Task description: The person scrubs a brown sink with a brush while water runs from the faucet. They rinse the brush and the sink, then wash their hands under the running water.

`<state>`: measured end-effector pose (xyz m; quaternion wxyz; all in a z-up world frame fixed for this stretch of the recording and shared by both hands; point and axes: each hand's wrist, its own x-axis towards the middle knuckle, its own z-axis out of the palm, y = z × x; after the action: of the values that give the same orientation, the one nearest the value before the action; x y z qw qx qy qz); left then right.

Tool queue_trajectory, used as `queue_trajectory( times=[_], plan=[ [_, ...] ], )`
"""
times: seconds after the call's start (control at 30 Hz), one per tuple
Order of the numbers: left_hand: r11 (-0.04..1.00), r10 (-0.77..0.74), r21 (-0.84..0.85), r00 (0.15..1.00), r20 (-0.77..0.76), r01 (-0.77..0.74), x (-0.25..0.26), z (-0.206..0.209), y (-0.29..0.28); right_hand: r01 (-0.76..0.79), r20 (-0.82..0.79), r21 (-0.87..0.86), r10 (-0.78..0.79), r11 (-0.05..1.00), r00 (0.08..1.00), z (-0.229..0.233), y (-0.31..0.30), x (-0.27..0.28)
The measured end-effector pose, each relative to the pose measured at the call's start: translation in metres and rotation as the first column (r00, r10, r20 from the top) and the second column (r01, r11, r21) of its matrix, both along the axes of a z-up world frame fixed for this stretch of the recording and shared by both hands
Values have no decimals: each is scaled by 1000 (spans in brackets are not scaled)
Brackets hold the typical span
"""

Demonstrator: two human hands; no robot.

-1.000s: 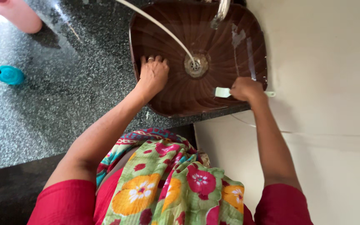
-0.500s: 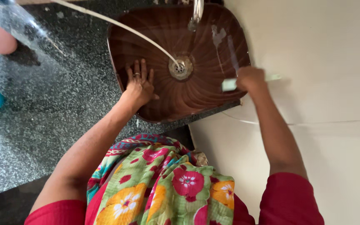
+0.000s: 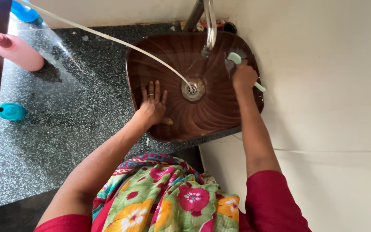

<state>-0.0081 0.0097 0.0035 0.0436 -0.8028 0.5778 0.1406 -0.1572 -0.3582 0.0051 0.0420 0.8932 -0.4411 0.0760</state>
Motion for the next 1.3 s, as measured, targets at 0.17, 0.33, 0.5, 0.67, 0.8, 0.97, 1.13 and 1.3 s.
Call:
queue_trajectory(
  times=[0.17,0.33,0.5,0.67,0.8,0.97,1.13,1.3],
  plan=[
    [1000,-21,4,1000,15,21,0,-1,0,-173,46,59,170,983,984,-25,2,31],
    [999,-28,32,999,22,27,0,0,-3,-459,163,116,439,881,884,-33,65,89],
    [1000,-22,21,1000,19,22,0,-1,-2,-489,438,-74,468,869,767,-12,96,97],
    [1000,-27,3,999,40,27,-1,0,-4,-569,423,-132,565,812,708,-3,126,113],
    [1000,-24,12,1000,17,24,0,3,-4,-315,531,117,209,942,821,22,127,121],
    [1000,-21,7,1000,21,21,0,4,-4,-555,499,-128,537,822,680,36,127,125],
    [1000,-16,24,1000,25,15,0,2,-7,-710,376,58,644,702,667,22,152,154],
    [1000,4,-2,1000,3,-4,2,-1,-7,-625,398,81,549,777,735,22,135,138]
  ],
)
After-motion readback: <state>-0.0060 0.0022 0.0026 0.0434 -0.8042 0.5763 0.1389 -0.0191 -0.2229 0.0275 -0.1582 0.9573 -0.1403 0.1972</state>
